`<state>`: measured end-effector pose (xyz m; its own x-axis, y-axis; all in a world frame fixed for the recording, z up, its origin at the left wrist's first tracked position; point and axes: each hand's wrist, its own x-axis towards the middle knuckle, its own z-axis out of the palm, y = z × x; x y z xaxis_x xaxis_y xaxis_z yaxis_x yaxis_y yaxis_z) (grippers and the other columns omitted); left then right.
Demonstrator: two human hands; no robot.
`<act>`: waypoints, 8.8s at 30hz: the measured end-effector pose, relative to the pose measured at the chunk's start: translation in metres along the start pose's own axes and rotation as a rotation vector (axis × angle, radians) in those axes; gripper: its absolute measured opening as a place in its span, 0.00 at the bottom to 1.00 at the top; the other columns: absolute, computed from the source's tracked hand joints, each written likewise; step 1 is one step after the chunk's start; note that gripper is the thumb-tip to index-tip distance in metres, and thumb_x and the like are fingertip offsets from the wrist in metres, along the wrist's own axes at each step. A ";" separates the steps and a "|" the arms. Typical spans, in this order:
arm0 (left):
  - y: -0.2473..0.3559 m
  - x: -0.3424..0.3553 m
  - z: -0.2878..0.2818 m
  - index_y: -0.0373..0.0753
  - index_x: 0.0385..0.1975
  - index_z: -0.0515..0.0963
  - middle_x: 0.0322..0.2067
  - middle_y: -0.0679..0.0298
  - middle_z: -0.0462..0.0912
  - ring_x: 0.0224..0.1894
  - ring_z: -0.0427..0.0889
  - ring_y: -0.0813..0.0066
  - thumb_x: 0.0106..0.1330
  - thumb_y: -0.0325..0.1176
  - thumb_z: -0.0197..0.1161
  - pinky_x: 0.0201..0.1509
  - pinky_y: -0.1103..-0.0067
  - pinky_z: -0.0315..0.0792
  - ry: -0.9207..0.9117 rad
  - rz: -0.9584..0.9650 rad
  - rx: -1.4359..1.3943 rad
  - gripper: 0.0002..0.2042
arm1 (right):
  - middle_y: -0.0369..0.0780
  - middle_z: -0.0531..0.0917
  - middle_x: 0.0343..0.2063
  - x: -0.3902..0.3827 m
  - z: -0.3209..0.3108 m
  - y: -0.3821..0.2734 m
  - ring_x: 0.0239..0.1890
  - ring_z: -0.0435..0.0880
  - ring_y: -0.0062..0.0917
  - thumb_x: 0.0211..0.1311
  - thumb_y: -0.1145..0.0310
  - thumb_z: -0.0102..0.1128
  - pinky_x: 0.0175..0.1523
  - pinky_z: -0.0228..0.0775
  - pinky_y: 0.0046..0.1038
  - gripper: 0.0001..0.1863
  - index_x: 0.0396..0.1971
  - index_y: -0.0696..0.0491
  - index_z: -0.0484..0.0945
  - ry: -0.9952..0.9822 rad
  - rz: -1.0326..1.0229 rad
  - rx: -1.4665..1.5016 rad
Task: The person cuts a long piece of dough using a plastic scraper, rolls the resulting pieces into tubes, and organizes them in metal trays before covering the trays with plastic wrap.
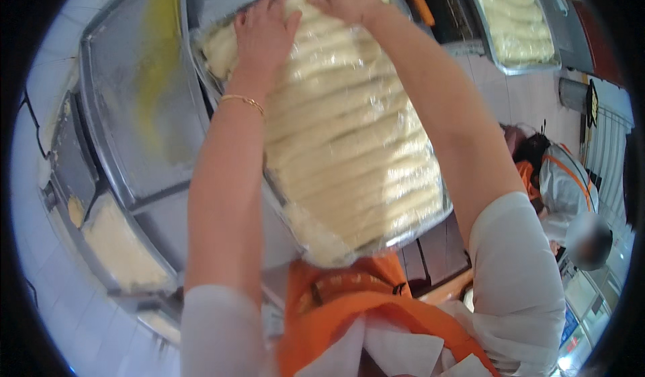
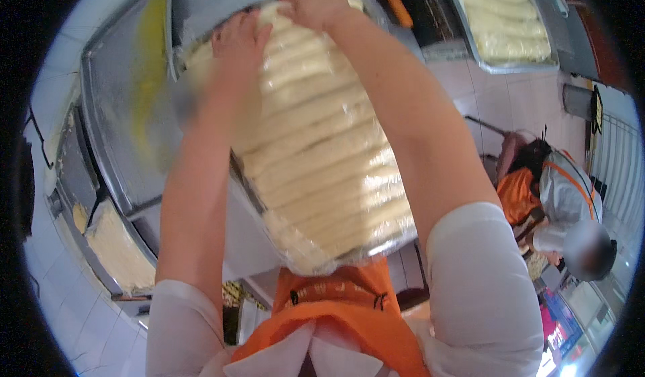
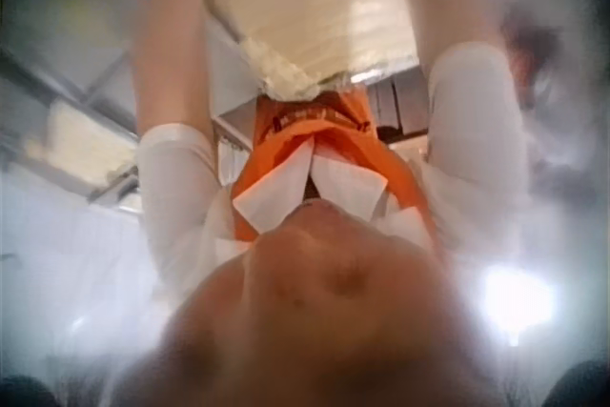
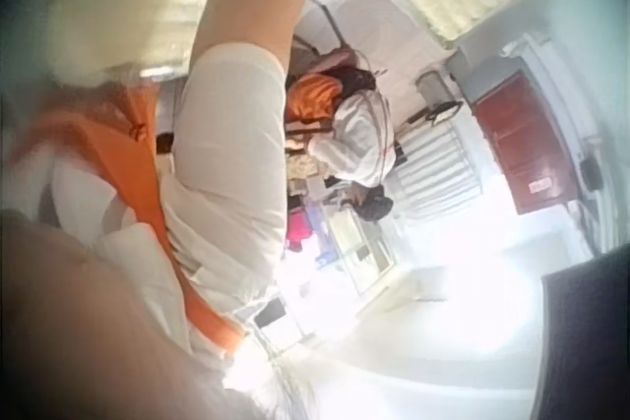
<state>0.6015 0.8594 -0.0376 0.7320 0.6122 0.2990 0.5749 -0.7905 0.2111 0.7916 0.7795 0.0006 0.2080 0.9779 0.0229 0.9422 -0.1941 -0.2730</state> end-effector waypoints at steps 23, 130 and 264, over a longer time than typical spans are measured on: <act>0.092 -0.293 -0.144 0.46 0.73 0.56 0.72 0.43 0.48 0.71 0.49 0.32 0.64 0.43 0.64 0.72 0.51 0.52 -0.435 0.118 -0.143 0.37 | 0.52 0.71 0.61 -0.390 0.000 -0.099 0.62 0.71 0.46 0.61 0.70 0.60 0.65 0.63 0.42 0.32 0.66 0.54 0.63 0.220 0.537 0.078; -0.030 -0.143 -0.123 0.33 0.54 0.76 0.61 0.52 0.73 0.71 0.61 0.59 0.65 0.39 0.53 0.75 0.51 0.41 -0.352 0.325 0.559 0.21 | 0.34 0.80 0.42 -0.506 -0.027 -0.093 0.59 0.72 0.30 0.58 0.64 0.61 0.71 0.54 0.42 0.09 0.36 0.50 0.80 0.132 0.443 -0.252; 0.116 -0.124 -0.179 0.34 0.25 0.64 0.24 0.71 0.61 0.31 0.60 0.80 0.74 0.39 0.53 0.35 0.76 0.61 -0.086 -0.677 -0.901 0.17 | 0.36 0.77 0.21 -0.439 -0.256 0.224 0.27 0.70 0.16 0.72 0.52 0.54 0.33 0.68 0.27 0.25 0.32 0.64 0.79 0.497 0.952 0.536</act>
<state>0.5118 0.6882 0.1163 0.4126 0.8910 -0.1892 0.4148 0.0011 0.9099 0.9788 0.2866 0.1758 0.9515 0.2999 -0.0688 0.1511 -0.6504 -0.7444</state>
